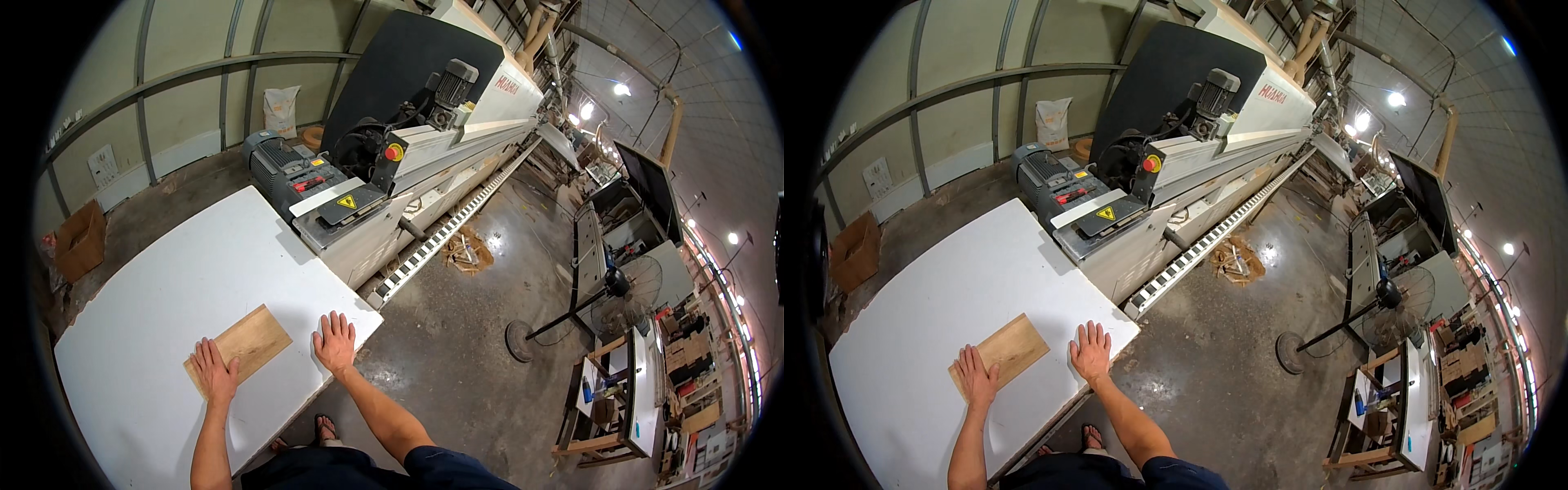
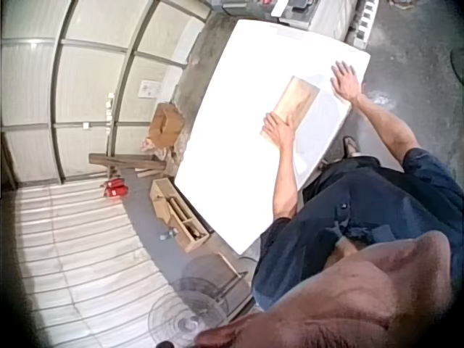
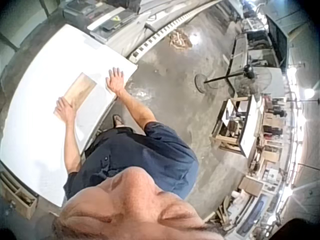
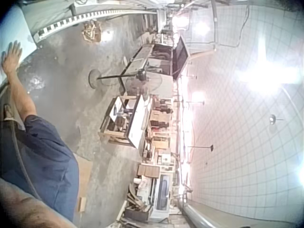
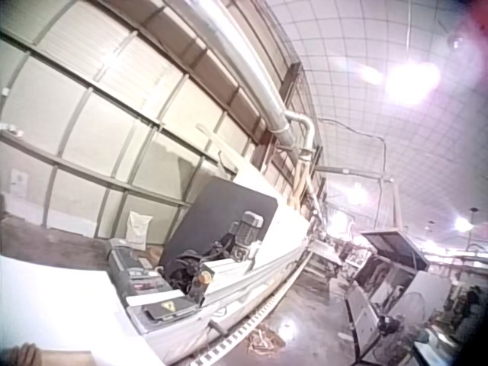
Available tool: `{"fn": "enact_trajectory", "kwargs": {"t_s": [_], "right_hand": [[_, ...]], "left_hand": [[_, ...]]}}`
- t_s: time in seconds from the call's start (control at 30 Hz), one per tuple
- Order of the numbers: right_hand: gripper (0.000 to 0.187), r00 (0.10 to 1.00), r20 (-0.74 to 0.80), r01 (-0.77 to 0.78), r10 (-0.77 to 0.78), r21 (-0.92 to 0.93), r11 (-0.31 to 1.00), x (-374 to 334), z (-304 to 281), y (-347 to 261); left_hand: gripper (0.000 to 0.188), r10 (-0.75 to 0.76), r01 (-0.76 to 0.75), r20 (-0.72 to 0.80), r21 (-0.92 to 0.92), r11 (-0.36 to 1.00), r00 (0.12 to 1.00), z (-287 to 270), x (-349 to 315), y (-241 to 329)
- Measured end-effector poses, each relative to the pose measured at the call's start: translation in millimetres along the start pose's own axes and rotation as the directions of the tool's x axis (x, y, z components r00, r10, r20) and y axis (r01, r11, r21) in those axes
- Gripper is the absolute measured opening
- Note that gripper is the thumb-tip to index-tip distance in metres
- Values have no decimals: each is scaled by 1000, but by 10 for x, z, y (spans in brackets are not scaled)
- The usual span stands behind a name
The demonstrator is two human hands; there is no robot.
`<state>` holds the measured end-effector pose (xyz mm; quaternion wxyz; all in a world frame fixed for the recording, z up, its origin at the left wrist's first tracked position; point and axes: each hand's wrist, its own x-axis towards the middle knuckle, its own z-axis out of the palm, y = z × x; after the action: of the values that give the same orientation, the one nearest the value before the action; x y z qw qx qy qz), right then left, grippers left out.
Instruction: The person picks up, stacks, and aligns thin wood boards on a workbench and a larger piece of wood, using a pencil to mark a board before moving it.
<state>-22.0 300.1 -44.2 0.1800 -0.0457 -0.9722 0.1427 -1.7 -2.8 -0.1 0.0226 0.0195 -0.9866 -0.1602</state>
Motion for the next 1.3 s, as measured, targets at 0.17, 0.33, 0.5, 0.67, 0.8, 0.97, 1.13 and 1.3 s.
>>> {"fn": "enact_trajectory", "kwargs": {"t_s": [0.17,0.33,0.5,0.67,0.8,0.97,1.13,1.3], "right_hand": [[53,1000,-12,5,-5,-7,1000,2,-5,6],[53,1000,-19,5,-5,-8,1000,1,-1,12],[53,1000,29,-6,6,-18,1000,14,-19,-1],[53,1000,-3,2,-2,-19,1000,2,-5,20],[53,1000,1,0,0,-20,1000,7,0,13],[53,1000,-10,4,-4,-16,1000,11,8,17],[52,999,-32,17,-18,-20,1000,3,5,26],[52,999,-40,23,-24,-23,999,8,-8,15]], "left_hand": [[76,7,-7,1,4,1000,1000,-13,-4,19],[77,9,-9,-11,3,1000,1000,16,-2,9],[77,11,-11,-23,11,1000,1000,46,5,-14],[77,16,-16,-19,2,1000,1000,36,5,10],[77,19,-18,-19,5,1000,1000,38,6,-7],[76,10,-10,-29,24,1000,1000,57,3,-8],[76,-3,3,-1,15,1000,1000,24,5,14],[77,-1,1,3,5,1000,1000,35,2,-6]]}}
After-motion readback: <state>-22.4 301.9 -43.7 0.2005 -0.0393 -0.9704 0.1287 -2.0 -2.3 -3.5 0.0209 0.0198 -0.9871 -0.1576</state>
